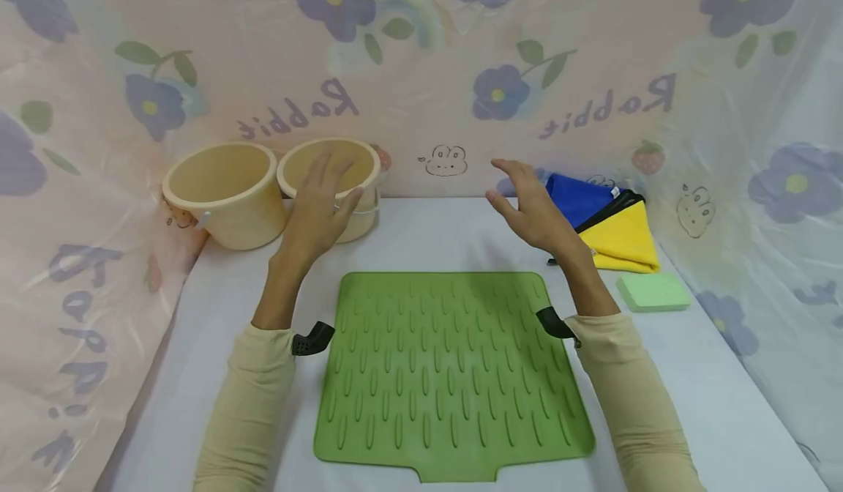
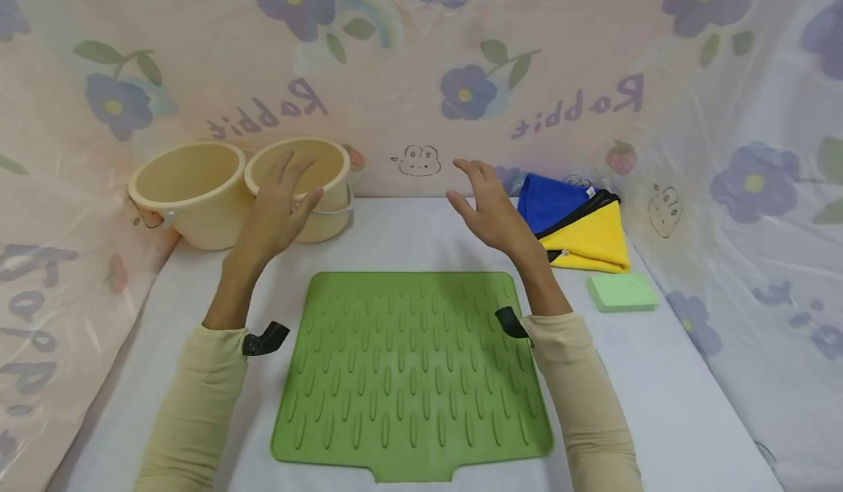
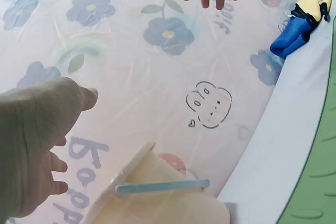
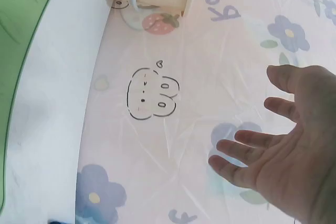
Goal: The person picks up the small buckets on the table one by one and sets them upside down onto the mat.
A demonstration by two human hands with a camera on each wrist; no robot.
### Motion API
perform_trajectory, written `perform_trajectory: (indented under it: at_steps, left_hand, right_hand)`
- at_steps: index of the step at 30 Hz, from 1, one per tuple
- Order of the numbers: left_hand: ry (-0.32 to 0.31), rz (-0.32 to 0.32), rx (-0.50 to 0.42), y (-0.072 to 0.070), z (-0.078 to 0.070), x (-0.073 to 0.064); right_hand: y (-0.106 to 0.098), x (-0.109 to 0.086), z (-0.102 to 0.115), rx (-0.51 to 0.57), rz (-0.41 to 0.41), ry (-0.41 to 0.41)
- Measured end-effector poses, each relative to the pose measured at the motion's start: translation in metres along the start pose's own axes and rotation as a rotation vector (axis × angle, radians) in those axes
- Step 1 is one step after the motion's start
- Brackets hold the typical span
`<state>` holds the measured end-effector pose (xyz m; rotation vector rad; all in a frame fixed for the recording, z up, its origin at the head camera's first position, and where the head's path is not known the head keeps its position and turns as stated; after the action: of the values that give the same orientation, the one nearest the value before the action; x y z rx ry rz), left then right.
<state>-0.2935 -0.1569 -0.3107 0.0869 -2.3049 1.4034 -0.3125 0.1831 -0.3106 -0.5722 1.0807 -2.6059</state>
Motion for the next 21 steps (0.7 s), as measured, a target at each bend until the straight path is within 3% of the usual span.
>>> perform_trajectory:
  at_steps: [5,12,17,21]
  left_hand:
    - [-0.079,-0.054,-0.066,0.005,0.018,-0.008]
    - [-0.204,-0.164,-0.282,0.009,0.036,-0.018]
    - [-0.42,-0.226,-0.489,0.013,0.051,-0.023]
    - [-0.57,-0.219,-0.722,0.016,0.064,-0.022]
  right_hand:
    - [0.012,0.003,0.005,0.068,0.007,-0.034]
    - [0.027,0.011,0.017,0.104,0.008,-0.055]
    - [0.04,0.021,0.029,0.134,0.026,-0.066]
    - [0.052,0.035,0.036,0.15,0.036,-0.088]
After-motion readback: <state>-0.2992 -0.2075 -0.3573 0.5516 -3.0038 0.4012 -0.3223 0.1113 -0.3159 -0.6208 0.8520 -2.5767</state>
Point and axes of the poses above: each hand's wrist, its own x-axis towards the middle knuckle, its own y-axis out of the palm, z = x × y, the point moved 5 cm from there along x, towards the middle knuckle, and after that the axes turned 7 degrees about x, right-handed, at the moved point
